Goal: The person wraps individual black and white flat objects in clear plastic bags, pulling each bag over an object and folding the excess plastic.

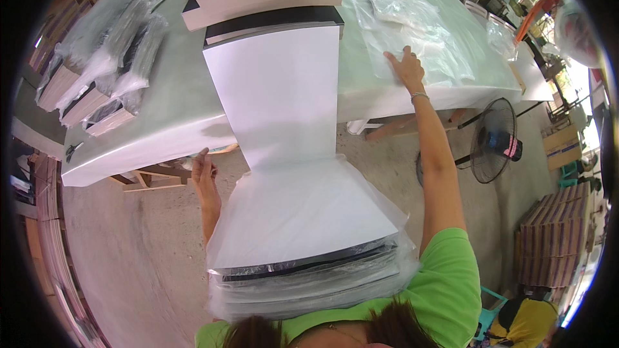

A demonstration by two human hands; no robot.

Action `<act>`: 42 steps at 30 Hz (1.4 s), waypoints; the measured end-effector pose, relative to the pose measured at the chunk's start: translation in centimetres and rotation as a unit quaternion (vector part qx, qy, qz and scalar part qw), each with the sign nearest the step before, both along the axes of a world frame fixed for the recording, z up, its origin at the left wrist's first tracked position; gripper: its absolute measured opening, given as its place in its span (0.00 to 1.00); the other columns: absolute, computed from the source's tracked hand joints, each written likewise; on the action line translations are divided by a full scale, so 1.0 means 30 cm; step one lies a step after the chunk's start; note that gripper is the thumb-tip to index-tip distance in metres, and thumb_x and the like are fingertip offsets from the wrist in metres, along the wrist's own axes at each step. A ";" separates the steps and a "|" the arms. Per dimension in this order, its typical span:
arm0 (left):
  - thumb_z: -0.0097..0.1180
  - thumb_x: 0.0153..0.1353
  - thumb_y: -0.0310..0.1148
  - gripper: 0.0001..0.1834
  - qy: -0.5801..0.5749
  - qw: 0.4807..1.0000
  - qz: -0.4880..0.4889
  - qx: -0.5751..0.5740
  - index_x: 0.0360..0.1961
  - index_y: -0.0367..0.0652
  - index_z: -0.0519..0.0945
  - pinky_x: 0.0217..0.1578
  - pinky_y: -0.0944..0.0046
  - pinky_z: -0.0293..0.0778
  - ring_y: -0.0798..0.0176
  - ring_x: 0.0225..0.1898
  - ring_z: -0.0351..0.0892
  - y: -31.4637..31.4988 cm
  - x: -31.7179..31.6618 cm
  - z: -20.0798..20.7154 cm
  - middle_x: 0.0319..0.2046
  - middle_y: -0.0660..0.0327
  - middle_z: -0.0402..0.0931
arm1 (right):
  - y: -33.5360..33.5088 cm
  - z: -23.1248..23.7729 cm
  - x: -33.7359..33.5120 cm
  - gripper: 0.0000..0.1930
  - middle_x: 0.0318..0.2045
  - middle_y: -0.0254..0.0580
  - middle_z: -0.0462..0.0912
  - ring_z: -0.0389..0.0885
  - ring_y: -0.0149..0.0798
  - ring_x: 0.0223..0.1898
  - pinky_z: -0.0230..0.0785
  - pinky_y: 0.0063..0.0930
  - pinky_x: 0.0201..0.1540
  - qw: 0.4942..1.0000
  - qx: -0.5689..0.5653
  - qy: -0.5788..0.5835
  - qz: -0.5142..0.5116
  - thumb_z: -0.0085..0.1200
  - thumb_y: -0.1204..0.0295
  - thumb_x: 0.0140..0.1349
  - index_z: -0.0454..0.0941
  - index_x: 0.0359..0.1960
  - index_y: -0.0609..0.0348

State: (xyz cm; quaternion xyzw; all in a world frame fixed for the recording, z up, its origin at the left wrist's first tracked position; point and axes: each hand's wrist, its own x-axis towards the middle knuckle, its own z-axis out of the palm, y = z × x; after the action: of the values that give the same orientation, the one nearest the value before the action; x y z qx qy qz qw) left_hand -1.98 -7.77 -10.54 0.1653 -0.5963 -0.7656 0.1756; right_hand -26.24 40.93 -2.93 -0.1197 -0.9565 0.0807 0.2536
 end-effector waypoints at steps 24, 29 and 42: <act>0.60 0.47 0.59 0.47 0.093 0.934 -0.324 -0.122 0.58 0.32 0.61 0.46 0.60 0.65 0.60 0.47 0.66 0.349 -0.100 0.493 0.48 0.52 0.66 | -0.601 0.415 0.556 0.14 0.29 0.36 0.66 0.63 0.31 0.32 0.58 0.27 0.43 0.803 -0.314 -0.075 0.501 0.52 0.68 0.60 0.74 0.42 0.67; 0.63 0.48 0.51 0.34 0.096 0.894 -0.148 -0.412 0.51 0.39 0.70 0.43 0.68 0.63 0.69 0.40 0.65 0.319 -0.088 0.525 0.47 0.61 0.69 | -0.602 0.400 0.564 0.22 0.33 0.37 0.67 0.64 0.37 0.34 0.60 0.27 0.43 0.797 -0.326 -0.110 0.496 0.52 0.76 0.55 0.70 0.54 0.58; 0.51 0.62 0.40 0.16 0.066 0.956 -0.237 -0.159 0.35 0.36 0.80 0.33 0.72 0.65 0.74 0.29 0.68 0.302 -0.121 0.459 0.28 0.66 0.77 | -0.554 0.356 0.564 0.26 0.51 0.46 0.73 0.68 0.44 0.54 0.48 0.40 0.63 0.815 -0.328 -0.122 0.463 0.51 0.77 0.54 0.66 0.58 0.51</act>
State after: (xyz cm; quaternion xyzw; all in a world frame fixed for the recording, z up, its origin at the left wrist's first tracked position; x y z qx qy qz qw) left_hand -5.62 1.30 3.22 -0.0619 -0.7199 -0.6894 0.0516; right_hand -9.32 24.31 7.76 0.2524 -0.8389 0.4821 0.0137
